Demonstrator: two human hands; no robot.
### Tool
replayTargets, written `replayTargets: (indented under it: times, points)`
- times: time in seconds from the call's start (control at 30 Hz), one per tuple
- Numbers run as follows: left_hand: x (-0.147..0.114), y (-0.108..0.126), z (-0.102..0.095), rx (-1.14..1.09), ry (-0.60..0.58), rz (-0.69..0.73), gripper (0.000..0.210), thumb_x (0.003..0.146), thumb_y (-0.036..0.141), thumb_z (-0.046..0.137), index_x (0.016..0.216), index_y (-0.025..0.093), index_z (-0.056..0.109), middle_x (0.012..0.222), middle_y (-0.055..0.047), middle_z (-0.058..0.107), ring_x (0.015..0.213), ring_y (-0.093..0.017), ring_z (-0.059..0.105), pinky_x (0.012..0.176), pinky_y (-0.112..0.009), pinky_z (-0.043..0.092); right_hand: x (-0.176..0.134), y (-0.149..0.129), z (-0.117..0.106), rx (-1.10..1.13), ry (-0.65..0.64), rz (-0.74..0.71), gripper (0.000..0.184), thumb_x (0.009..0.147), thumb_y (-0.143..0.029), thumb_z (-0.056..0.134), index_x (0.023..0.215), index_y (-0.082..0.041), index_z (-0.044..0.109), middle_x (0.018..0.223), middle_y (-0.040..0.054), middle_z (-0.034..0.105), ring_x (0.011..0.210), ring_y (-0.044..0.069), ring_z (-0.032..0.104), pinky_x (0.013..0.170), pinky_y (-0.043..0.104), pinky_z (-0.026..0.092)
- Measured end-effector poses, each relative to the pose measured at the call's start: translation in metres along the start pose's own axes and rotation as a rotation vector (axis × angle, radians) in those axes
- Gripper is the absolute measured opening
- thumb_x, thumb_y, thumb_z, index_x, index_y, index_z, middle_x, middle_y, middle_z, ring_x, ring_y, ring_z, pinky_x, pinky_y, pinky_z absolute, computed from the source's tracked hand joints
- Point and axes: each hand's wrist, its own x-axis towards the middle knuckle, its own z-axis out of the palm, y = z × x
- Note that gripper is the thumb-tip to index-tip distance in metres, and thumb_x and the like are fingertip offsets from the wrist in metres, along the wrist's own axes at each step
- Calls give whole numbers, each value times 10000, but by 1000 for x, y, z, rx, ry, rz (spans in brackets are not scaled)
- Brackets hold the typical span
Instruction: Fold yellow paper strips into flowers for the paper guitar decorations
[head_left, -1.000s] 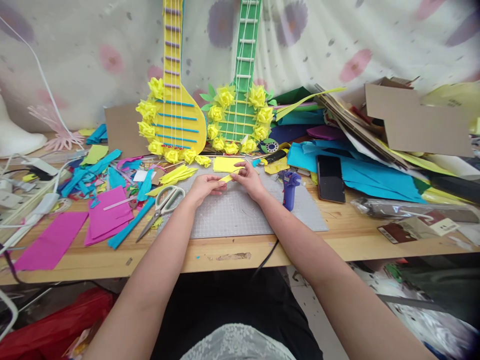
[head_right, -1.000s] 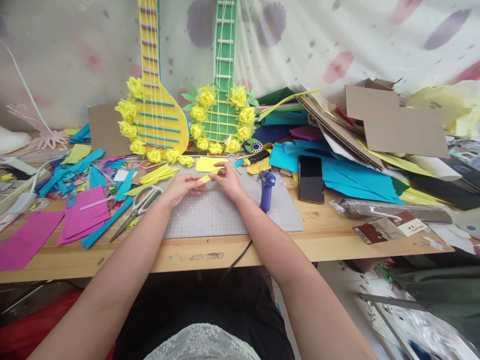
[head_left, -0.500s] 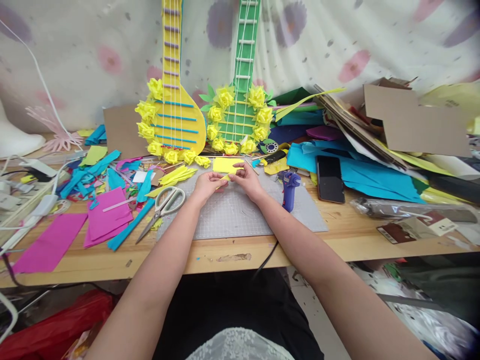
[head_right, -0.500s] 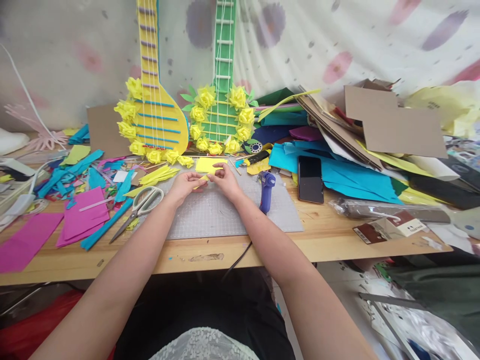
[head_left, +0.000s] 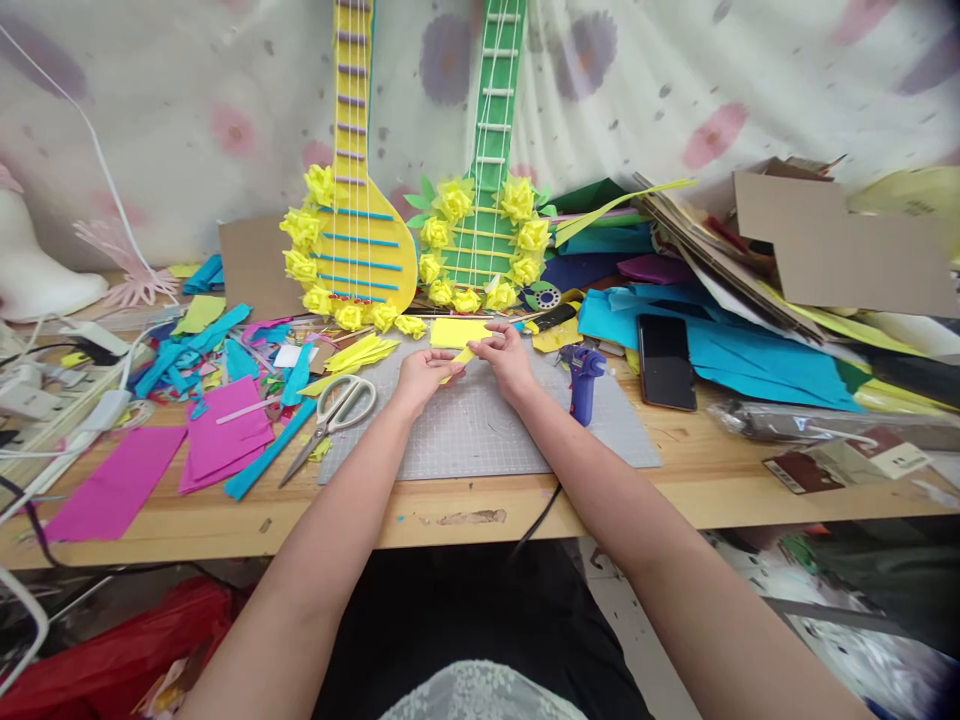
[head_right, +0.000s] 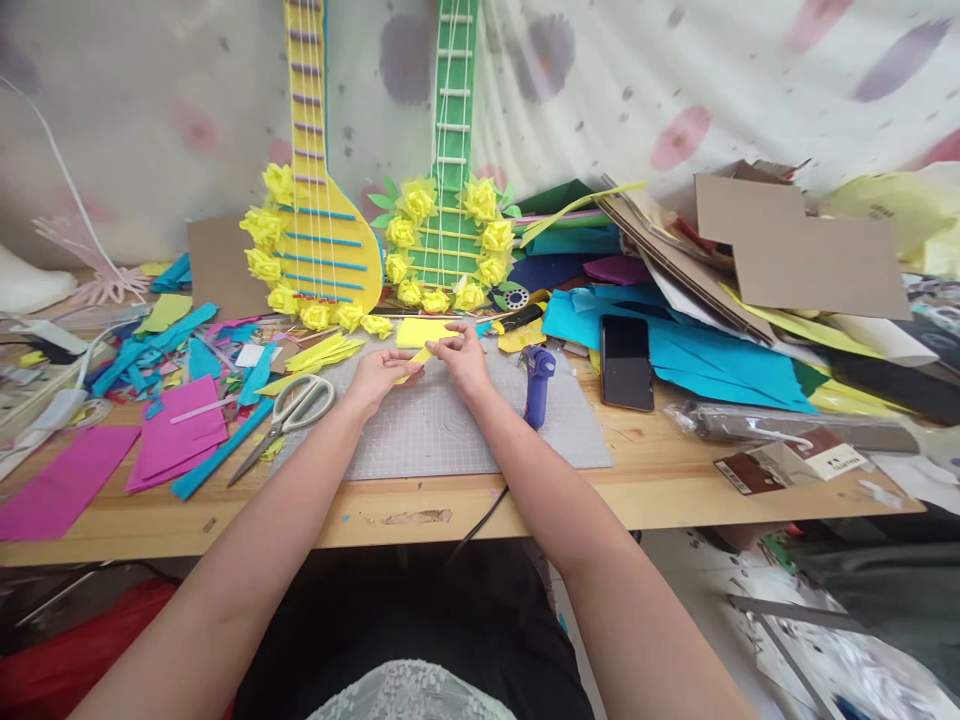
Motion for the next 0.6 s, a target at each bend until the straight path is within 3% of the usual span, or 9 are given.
replayTargets:
  times: [0.37, 0.5, 0.6]
  points:
    - [3, 0, 5, -16, 36, -54, 251, 523, 95, 770, 676, 122, 572, 552, -14, 664, 551, -126, 643, 632, -251, 498, 4, 1, -2, -8, -13, -31, 377, 619, -410, 667, 884, -221, 477, 600, -57, 575, 666, 131, 601, 670, 280, 440]
    - [3, -1, 4, -7, 57, -42, 269, 512, 113, 782, 682, 123, 574, 558, -16, 664, 556, -137, 644, 629, -264, 492, 0, -1, 2, -43, -45, -25, 441, 640, -459, 659, 967, -228, 474, 729, -21, 628, 726, 134, 605, 681, 286, 463]
    - [1, -2, 5, -7, 67, -19, 301, 498, 121, 794, 700, 129, 571, 558, -5, 660, 558, -128, 641, 631, -257, 489, -4, -1, 6, -104, -140, 24, 573, 539, -418, 747, 990, -233, 445, 707, -40, 623, 665, 133, 596, 643, 286, 466]
